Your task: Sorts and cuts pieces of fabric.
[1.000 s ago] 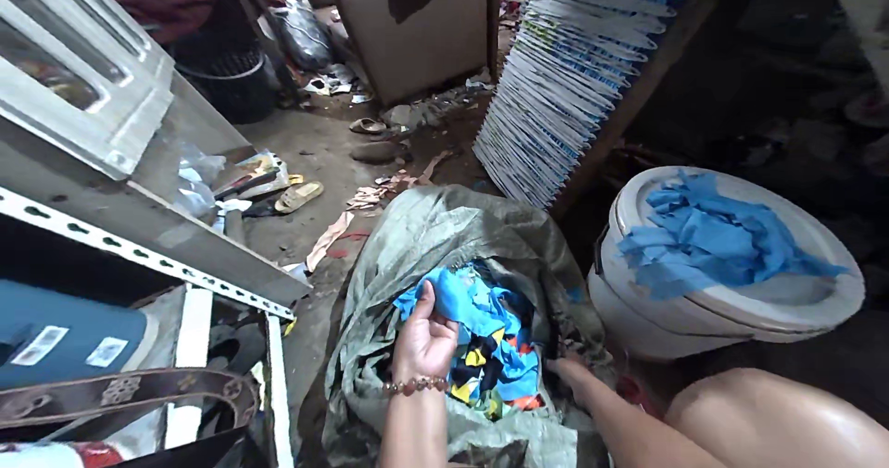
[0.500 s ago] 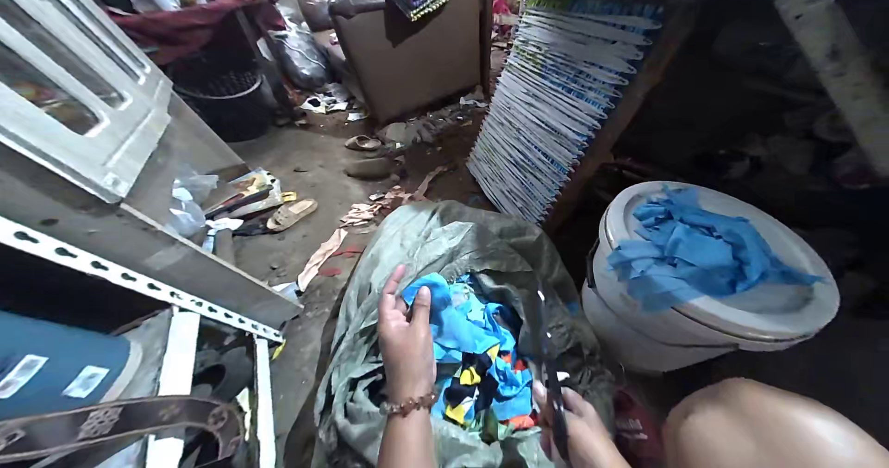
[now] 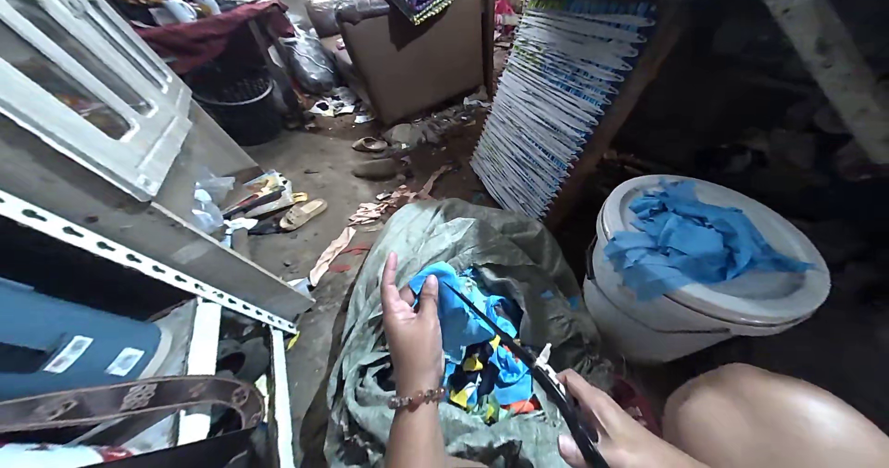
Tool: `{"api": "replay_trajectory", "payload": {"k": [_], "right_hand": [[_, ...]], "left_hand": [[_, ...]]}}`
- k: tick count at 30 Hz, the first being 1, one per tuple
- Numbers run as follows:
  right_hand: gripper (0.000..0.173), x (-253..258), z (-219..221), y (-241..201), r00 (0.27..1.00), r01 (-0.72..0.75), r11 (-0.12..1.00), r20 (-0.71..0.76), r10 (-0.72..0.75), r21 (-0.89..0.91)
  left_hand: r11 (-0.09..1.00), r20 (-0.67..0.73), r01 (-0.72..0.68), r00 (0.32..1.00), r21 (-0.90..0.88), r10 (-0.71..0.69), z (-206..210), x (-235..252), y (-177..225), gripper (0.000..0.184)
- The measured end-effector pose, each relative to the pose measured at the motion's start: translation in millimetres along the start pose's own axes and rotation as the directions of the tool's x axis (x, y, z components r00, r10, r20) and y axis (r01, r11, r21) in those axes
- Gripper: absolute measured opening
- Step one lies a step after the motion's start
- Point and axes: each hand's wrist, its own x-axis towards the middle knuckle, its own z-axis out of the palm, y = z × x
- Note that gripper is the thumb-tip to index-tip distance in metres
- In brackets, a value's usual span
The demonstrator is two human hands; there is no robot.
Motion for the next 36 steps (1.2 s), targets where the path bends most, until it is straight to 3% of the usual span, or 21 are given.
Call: {"api": "replay_trajectory", "payload": {"k": [9,15,20,25,36], "right_hand": [[0.079,6,-4,2,0.997,0.040,0.987,-0.056,-0.049,-0.155],[0.072,8,-5,8,0.997,0.044,0.993,-0.054,-0.050,-0.108],[0.076,7,-8,7,0.999,0.037,0.993,-0.034,-0.041,-0.113],[0.077,8,-7,7,0.998,0.031,0.991,-0.049,-0.038,-0.128],[0.059,9,-9,5,0.994,-0.044,0.983,-0.111,0.025,-0.179]], "left_hand": [[0.988,-0.020,0.152,0.988,-0.020,-0.152,6,-3,0,0.077],[0.976,0.027,0.211,0.977,-0.046,-0.210,2,-1,-1,0.073],[0.981,0.056,0.196,0.979,0.006,-0.196,-8,1,-3,0.075],[0.966,0.073,0.253,0.966,-0.054,-0.249,-7,0,-3,0.074],[0.930,0.086,0.352,0.935,-0.108,-0.344,-12,2,-2,0.071]]}}
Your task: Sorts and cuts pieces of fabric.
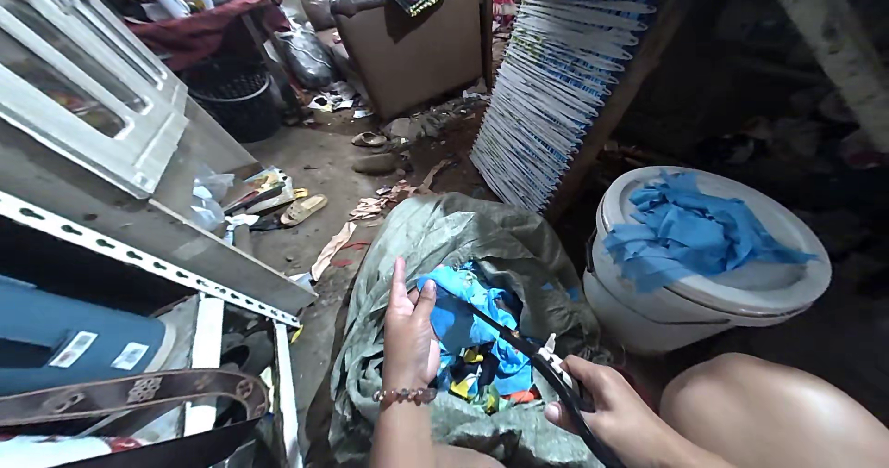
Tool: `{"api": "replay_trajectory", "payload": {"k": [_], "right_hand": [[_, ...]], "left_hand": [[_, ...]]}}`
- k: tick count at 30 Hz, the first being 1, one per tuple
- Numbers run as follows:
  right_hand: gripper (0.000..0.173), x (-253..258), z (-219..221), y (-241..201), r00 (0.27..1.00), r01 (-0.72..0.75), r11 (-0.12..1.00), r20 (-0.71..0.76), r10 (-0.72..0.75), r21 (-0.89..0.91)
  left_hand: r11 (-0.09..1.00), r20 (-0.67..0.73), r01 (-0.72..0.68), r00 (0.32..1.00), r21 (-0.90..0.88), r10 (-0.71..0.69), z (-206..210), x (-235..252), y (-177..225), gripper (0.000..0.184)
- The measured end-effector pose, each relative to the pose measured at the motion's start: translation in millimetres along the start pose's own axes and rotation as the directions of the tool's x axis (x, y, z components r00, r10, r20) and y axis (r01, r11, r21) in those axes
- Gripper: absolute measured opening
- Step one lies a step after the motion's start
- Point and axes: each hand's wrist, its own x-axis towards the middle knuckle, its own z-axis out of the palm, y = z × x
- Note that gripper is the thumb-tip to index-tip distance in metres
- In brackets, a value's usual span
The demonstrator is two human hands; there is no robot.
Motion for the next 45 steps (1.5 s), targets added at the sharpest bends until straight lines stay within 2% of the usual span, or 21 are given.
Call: {"api": "replay_trajectory", "payload": {"k": [4,8,13,16,25,30,34,38,45], "right_hand": [[0.053,-1,-1,1,1.000,0.007,1.000,-0.016,-0.007,-0.001],[0.053,-2,1,5,0.998,0.047,0.999,-0.046,-0.047,0.001],[0.074,0,-2,-6,1.000,0.014,0.998,-0.026,-0.015,-0.057],[0.078,5,-1,-9,0.999,0.013,0.999,-0.035,-0.015,-0.051],[0.060,7,-1,-11,1.000,-0.013,0.997,-0.022,0.011,-0.078],[0.051,6,-3,-9,1.000,0.002,0.997,-0.028,-0.004,-0.074],[0.058,5,-5,-8,0.999,0.029,0.996,-0.020,-0.031,-0.089],[0.070,6,-7,-20,1.000,-0.023,0.992,-0.007,0.022,-0.124],[0.054,7,-10,-24,0.998,-0.059,0.994,-0.034,0.056,-0.094]], "left_hand": [[0.997,-0.076,0.075,0.994,-0.029,-0.077,1,0,1,0.068],[0.996,-0.112,0.069,0.991,-0.050,-0.075,3,-1,2,0.064],[0.997,-0.087,0.060,0.994,-0.040,-0.063,8,-5,2,0.068],[0.996,-0.060,0.085,0.995,-0.020,-0.086,11,-8,1,0.070],[0.997,-0.064,0.069,0.995,-0.041,-0.072,8,-6,1,0.063],[0.995,-0.045,0.079,0.996,-0.056,-0.082,8,-6,2,0.067],[0.995,-0.014,0.079,0.997,-0.060,-0.080,8,-7,2,0.068],[0.995,0.031,0.097,0.995,-0.031,-0.096,9,-9,0,0.071],[0.990,0.041,0.129,0.991,-0.049,-0.127,8,-10,3,0.072]]}}
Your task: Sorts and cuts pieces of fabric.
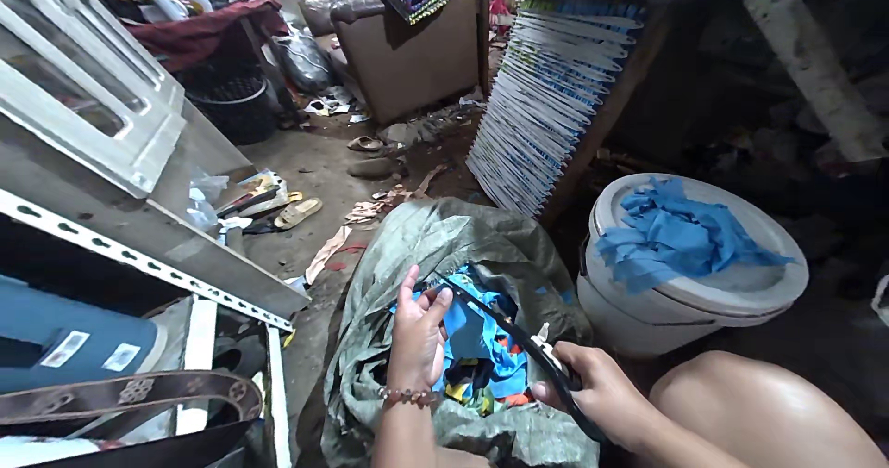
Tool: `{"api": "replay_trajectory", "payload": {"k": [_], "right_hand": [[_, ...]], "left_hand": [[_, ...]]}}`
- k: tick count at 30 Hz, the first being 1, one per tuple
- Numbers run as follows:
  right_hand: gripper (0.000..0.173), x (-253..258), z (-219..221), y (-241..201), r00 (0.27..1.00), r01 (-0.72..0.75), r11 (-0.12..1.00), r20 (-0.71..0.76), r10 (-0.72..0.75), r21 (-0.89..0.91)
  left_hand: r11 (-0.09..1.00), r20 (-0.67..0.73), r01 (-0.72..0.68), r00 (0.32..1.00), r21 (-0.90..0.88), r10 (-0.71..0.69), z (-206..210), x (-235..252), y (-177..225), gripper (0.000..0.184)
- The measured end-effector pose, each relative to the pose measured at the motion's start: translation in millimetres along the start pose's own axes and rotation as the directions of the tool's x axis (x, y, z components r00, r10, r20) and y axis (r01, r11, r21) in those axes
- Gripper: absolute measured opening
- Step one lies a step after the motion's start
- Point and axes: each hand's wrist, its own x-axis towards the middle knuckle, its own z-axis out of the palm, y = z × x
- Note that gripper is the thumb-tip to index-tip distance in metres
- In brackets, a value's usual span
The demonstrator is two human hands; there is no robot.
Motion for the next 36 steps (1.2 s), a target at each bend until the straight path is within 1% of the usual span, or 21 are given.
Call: {"api": "replay_trajectory", "payload": {"k": [3,7,10,11,13,14,16,17,18,20,22,24,25,26,28,29,30,32,33,35,36], "right_hand": [[0.054,1,-3,-4,0.998,0.028,1.000,-0.053,-0.027,0.009],[0.057,22,-13,-36,0.960,0.229,0.973,-0.169,-0.221,0.026],[0.058,53,-15,-71,0.927,0.358,0.925,-0.164,-0.336,0.130],[0.056,64,-13,-80,0.918,0.391,0.906,-0.148,-0.369,0.162],[0.046,81,-9,-96,0.899,0.438,0.878,-0.110,-0.425,0.191],[0.042,87,-7,-103,0.896,0.444,0.879,-0.102,-0.432,0.177],[0.039,94,-6,-118,0.901,0.431,0.894,-0.104,-0.420,0.120],[0.039,95,-7,-125,0.903,0.425,0.899,-0.111,-0.414,0.104],[0.040,95,-8,-131,0.901,0.428,0.899,-0.128,-0.415,0.096],[0.040,95,-10,-144,0.877,0.464,0.882,-0.182,-0.444,0.087],[0.038,93,-15,-159,0.850,0.505,0.858,-0.226,-0.476,0.092],[0.037,92,-23,-174,0.838,0.525,0.841,-0.250,-0.485,0.129],[0.036,91,-27,-181,0.836,0.530,0.835,-0.259,-0.484,0.148],[0.036,91,-30,-187,0.831,0.538,0.827,-0.269,-0.487,0.162],[0.035,89,-36,-198,0.813,0.561,0.809,-0.300,-0.499,0.174],[0.035,87,-40,-204,0.808,0.566,0.806,-0.314,-0.499,0.175],[0.036,85,-43,-209,0.805,0.568,0.803,-0.323,-0.497,0.179],[0.034,80,-49,-217,0.798,0.578,0.792,-0.340,-0.497,0.197],[0.034,77,-51,-220,0.796,0.582,0.785,-0.344,-0.498,0.212],[0.032,72,-54,-227,0.798,0.582,0.775,-0.354,-0.487,0.247],[0.032,69,-56,-229,0.798,0.585,0.768,-0.360,-0.484,0.263]], "left_hand": [[0.999,0.035,0.004,0.999,-0.034,-0.003,-3,-1,3,0.071],[0.999,0.094,-0.035,0.995,0.021,0.032,1,-6,7,0.070],[0.995,0.163,-0.102,0.982,0.013,0.099,5,-9,8,0.067],[0.993,0.175,-0.122,0.977,0.001,0.120,5,-9,8,0.066],[0.984,0.160,-0.173,0.971,-0.034,0.176,5,-8,9,0.061],[0.979,0.125,-0.201,0.971,-0.041,0.205,4,-8,10,0.057],[0.962,0.048,-0.272,0.961,-0.038,0.273,0,-4,10,0.049],[0.951,0.025,-0.306,0.951,-0.032,0.307,-5,-1,9,0.046],[0.945,0.031,-0.327,0.944,-0.030,0.327,-10,1,8,0.044],[0.931,0.133,-0.366,0.922,0.004,0.362,-24,7,3,0.043],[0.900,0.274,-0.432,0.874,0.058,0.402,-37,13,-3,0.049],[0.873,0.382,-0.483,0.822,0.074,0.422,-43,19,-9,0.054],[0.864,0.411,-0.490,0.816,0.115,0.408,-45,22,-11,0.059],[0.858,0.415,-0.481,0.828,0.181,0.377,-45,25,-13,0.064],[0.861,0.383,-0.424,0.872,0.280,0.305,-41,32,-15,0.068],[0.870,0.347,-0.398,0.891,0.292,0.292,-39,35,-16,0.068],[0.885,0.293,-0.376,0.909,0.276,0.295,-35,38,-18,0.067],[0.887,0.200,-0.415,0.904,0.203,0.377,-29,41,-20,0.064],[0.879,0.153,-0.447,0.892,0.165,0.425,-26,41,-20,0.058],[0.834,0.076,-0.527,0.849,0.161,0.522,-20,43,-21,0.035],[0.802,0.062,-0.570,0.820,0.180,0.569,-20,45,-23,0.023]]}}
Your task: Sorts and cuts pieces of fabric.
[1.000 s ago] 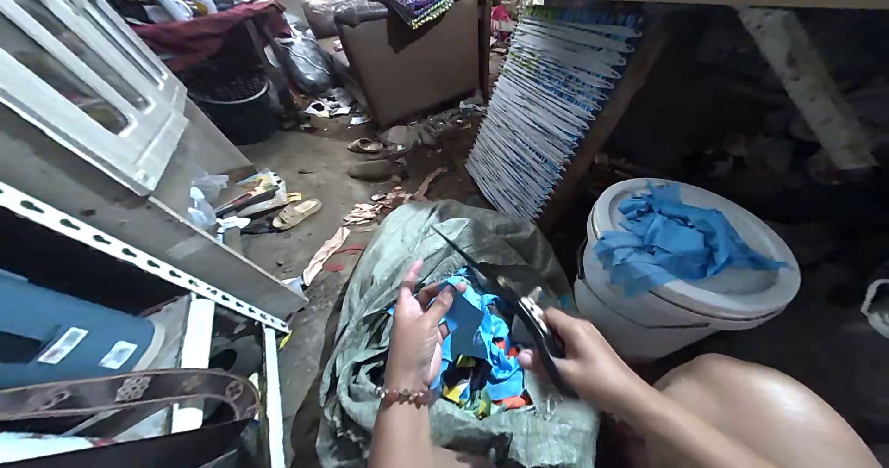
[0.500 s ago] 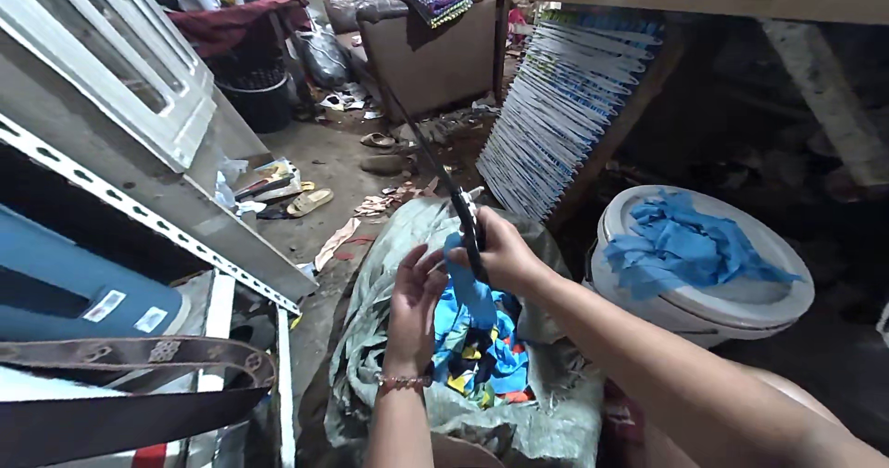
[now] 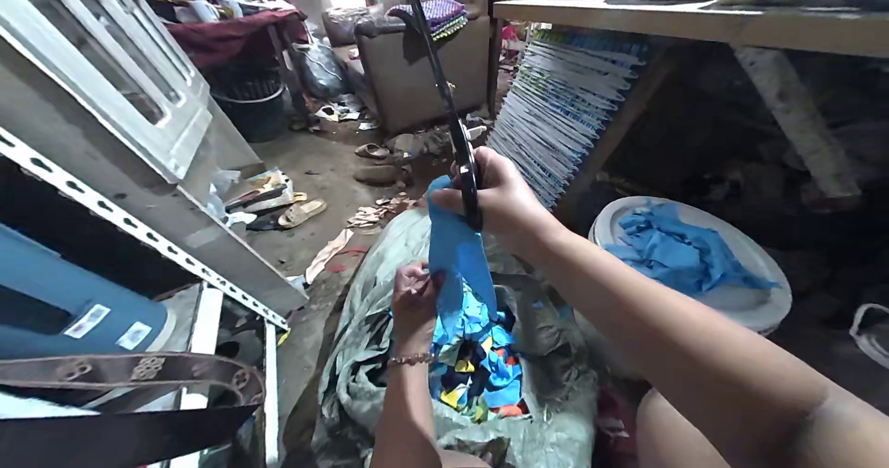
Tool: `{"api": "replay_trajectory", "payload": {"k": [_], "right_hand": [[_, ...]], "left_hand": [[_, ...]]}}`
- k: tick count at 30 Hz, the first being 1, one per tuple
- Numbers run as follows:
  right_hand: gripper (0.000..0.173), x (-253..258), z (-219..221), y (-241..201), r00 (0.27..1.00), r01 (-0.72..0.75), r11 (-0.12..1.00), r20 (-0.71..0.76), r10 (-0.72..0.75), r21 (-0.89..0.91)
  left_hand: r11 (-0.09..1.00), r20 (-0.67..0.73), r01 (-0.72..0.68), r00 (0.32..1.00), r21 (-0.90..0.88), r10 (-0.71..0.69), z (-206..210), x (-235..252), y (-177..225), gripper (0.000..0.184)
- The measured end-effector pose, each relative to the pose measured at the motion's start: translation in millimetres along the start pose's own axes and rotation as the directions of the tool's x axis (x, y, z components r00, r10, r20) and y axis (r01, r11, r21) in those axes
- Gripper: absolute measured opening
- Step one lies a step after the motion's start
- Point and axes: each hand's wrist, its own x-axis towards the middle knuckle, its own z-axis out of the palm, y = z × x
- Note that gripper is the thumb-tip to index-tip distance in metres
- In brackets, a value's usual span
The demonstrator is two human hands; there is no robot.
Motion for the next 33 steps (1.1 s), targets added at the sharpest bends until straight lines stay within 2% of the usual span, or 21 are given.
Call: {"api": "replay_trajectory", "payload": {"k": [2,5,7,9,10,12,14,15,18,23,24,27,29,33], "right_hand": [[0.032,-1,-2,-6,1.000,0.001,0.999,-0.004,-0.001,0.038],[0.030,-2,-5,-14,1.000,0.018,0.998,-0.003,-0.018,0.053],[0.029,-3,-8,-17,1.000,0.022,0.999,0.004,-0.022,0.041],[0.030,-4,-12,-19,1.000,0.020,0.999,0.014,-0.020,0.031],[0.030,-4,-14,-21,1.000,0.019,0.999,0.022,-0.019,0.026],[0.029,-4,-18,-24,0.999,0.020,1.000,0.039,-0.021,0.022],[0.026,-5,-21,-32,0.999,0.002,0.999,0.052,-0.005,0.045],[0.025,-5,-23,-37,0.998,-0.015,0.997,0.063,0.011,0.069],[0.020,-1,-31,-46,0.998,-0.013,0.995,0.069,0.006,0.098],[0.019,12,-48,-64,0.996,0.089,0.994,-0.002,-0.089,0.065],[0.017,16,-51,-68,0.993,0.120,0.991,-0.021,-0.119,0.055],[0.015,28,-65,-82,0.981,0.189,0.982,-0.053,-0.188,0.024],[0.015,37,-75,-91,0.976,0.204,0.979,-0.074,-0.203,0.004],[0.015,46,-89,-108,0.969,0.186,0.981,-0.154,-0.192,-0.052]], "left_hand": [[0.990,0.031,-0.134,0.991,0.039,0.133,0,0,-12,0.003],[0.971,0.160,-0.239,0.959,0.018,0.234,5,1,-26,0.011],[0.985,0.219,-0.170,0.961,-0.020,0.170,13,0,-21,0.019],[0.988,0.275,0.008,0.961,-0.155,0.035,19,-2,-17,0.027],[0.974,0.299,0.084,0.954,-0.211,-0.018,22,-3,-17,0.034],[0.955,0.365,0.168,0.928,-0.244,-0.070,27,-4,-14,0.064],[0.958,0.423,0.154,0.905,-0.243,-0.038,32,-5,-14,0.103],[0.958,0.444,0.133,0.896,-0.254,-0.007,34,-6,-14,0.107],[0.954,0.528,0.136,0.849,-0.268,0.027,43,-6,-9,0.074],[0.945,0.617,0.266,0.781,-0.190,-0.096,51,-14,4,0.041],[0.953,0.614,0.260,0.781,-0.156,-0.113,51,-15,6,0.037],[0.984,0.610,0.164,0.787,-0.063,-0.092,49,-15,0,0.048],[0.992,0.618,0.120,0.783,-0.048,-0.065,48,-14,-4,0.046],[0.987,0.614,0.156,0.782,-0.031,-0.104,49,-14,-3,0.023]]}}
